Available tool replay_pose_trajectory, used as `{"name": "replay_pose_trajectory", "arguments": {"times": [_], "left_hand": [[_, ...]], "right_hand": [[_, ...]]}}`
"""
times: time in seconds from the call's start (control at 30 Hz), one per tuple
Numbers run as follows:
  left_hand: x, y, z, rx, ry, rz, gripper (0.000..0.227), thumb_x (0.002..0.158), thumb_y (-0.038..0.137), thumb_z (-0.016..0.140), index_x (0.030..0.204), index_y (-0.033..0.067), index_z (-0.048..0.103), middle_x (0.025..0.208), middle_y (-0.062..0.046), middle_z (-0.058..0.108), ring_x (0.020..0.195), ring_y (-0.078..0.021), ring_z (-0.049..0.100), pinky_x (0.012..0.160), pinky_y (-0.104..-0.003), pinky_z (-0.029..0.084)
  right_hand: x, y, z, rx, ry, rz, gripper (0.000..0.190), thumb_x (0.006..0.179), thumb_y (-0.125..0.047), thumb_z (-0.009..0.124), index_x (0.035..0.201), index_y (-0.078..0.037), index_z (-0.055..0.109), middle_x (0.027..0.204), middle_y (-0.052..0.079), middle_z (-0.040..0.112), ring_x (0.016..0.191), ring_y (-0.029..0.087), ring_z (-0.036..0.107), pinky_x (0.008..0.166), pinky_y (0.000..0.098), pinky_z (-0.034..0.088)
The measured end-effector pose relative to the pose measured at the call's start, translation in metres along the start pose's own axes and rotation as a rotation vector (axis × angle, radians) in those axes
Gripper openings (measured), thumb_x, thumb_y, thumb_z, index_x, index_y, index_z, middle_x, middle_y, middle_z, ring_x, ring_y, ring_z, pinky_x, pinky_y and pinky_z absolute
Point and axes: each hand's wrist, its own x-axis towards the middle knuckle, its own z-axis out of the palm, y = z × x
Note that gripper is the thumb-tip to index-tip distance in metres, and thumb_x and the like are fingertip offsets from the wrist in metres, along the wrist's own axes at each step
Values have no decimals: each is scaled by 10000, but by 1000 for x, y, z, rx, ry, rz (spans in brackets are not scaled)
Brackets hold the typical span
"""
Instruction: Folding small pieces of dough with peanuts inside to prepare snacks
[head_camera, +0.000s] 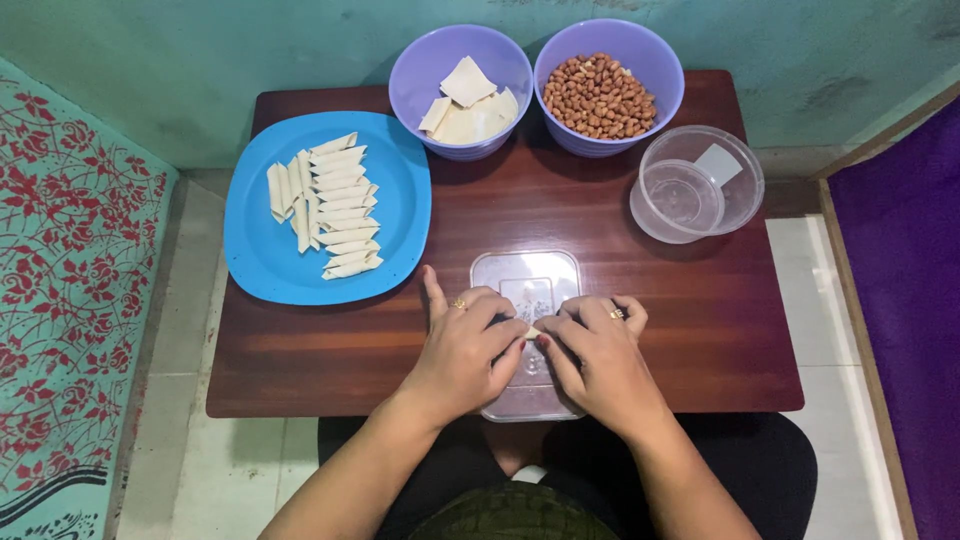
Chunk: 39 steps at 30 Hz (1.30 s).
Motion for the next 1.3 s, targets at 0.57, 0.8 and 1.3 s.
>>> {"name": "replay_pose_trajectory", "arguments": {"times": [0.57, 0.8, 1.3], "left_hand": [[-1, -7, 10, 51, -6, -67, 107, 919, 221, 672, 966, 151, 737, 991, -58, 662, 1074, -272, 621, 1106, -815, -14], [-1, -3, 10, 104, -61, -80, 125, 988, 225, 580, 996, 171, 693, 906, -32, 636, 1023, -254, 617, 1082, -839, -9], [1, 27, -17, -59, -223, -85, 98, 874, 214, 759, 890, 130, 712, 817, -1, 672, 951, -256, 594, 1049, -888, 34]], "right_hand": [[-3, 8, 5, -28, 54, 42, 285, 946, -354, 652, 1223, -307, 701, 1015, 0, 615, 1026, 225, 619, 1037, 485, 286], [3, 4, 4, -46, -18, 36, 255, 892, -352, 703, 1138, -288, 722, 1013, 5, 636, 1035, 230, 618, 1037, 538, 249], [-21, -14, -19, -22, -22, 15, 182, 916, -296, 664, 1081, -252, 729, 1004, -8, 604, 973, 220, 621, 1050, 542, 208]]}}
